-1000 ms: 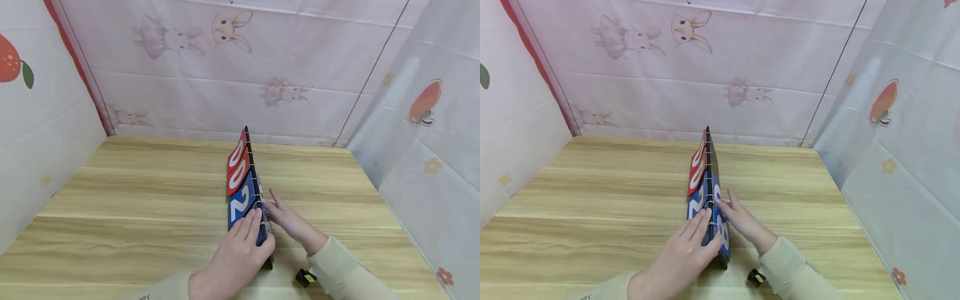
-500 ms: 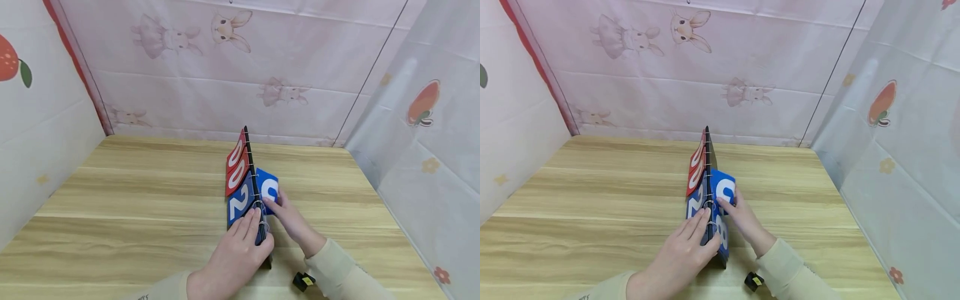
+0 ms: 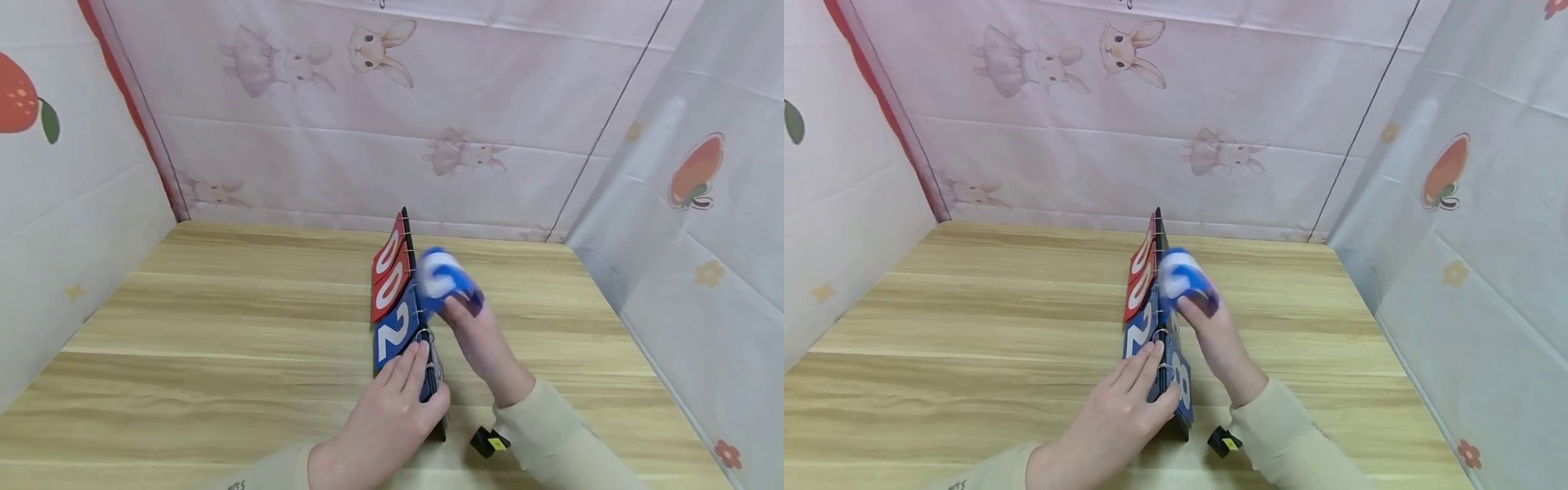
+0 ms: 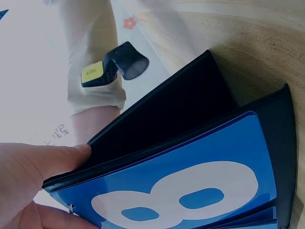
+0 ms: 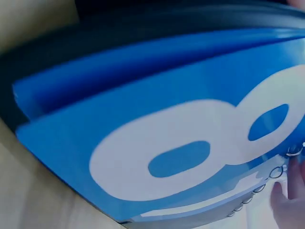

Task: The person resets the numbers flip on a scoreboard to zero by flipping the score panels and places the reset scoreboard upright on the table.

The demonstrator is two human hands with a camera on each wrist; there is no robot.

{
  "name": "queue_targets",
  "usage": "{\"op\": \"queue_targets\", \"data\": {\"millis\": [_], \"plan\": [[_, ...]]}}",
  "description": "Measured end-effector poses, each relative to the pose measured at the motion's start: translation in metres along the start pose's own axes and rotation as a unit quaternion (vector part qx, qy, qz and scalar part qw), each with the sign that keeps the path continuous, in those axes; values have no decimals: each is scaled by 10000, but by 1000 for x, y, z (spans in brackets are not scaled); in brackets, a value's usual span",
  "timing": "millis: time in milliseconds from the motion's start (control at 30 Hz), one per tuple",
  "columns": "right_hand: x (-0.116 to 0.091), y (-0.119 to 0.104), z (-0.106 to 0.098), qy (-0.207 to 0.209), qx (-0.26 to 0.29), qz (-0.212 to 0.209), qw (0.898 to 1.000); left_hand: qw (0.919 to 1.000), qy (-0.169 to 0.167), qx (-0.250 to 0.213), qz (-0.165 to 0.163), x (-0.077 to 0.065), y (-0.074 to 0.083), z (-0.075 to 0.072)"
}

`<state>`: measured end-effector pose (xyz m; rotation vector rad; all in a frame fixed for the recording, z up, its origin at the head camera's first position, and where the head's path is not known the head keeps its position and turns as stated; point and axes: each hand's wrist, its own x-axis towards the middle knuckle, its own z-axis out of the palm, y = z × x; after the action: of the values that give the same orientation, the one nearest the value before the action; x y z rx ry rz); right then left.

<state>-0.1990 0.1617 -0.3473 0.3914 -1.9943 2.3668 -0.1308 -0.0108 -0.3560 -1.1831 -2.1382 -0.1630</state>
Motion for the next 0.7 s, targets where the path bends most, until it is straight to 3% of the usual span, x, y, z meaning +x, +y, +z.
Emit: {"op": "queue_targets", "data": {"millis": [67,100,167,267,433,533,600,700], "plan": [[1,3,3,-206,-939,-344,9948,9999,133,94,2,0,1,2],[1,4,4,-319,-1510,-570,9864,9997,197,149,9,0,1,2],[1,7,7,-450,-2606,-1037,9588,9993,267,266,19,1,2,3],[1,9,8,-639,-3603,-1691,9151,9990,217,377,55,1,1,2],[6,9,7,-1099,-4392,-2288,8618,9994,-274,189,15,1,1,-2],[9,9,5,-1386,-4720,-2682,8283,9994,-268,196,-21,1,1,-2],[10,9,4,-1555,-4764,-2821,8181,9996,-103,276,-7,1,1,-1],[10,11,1,-1748,-4706,-2931,8137,9990,190,413,44,1,1,2]]}}
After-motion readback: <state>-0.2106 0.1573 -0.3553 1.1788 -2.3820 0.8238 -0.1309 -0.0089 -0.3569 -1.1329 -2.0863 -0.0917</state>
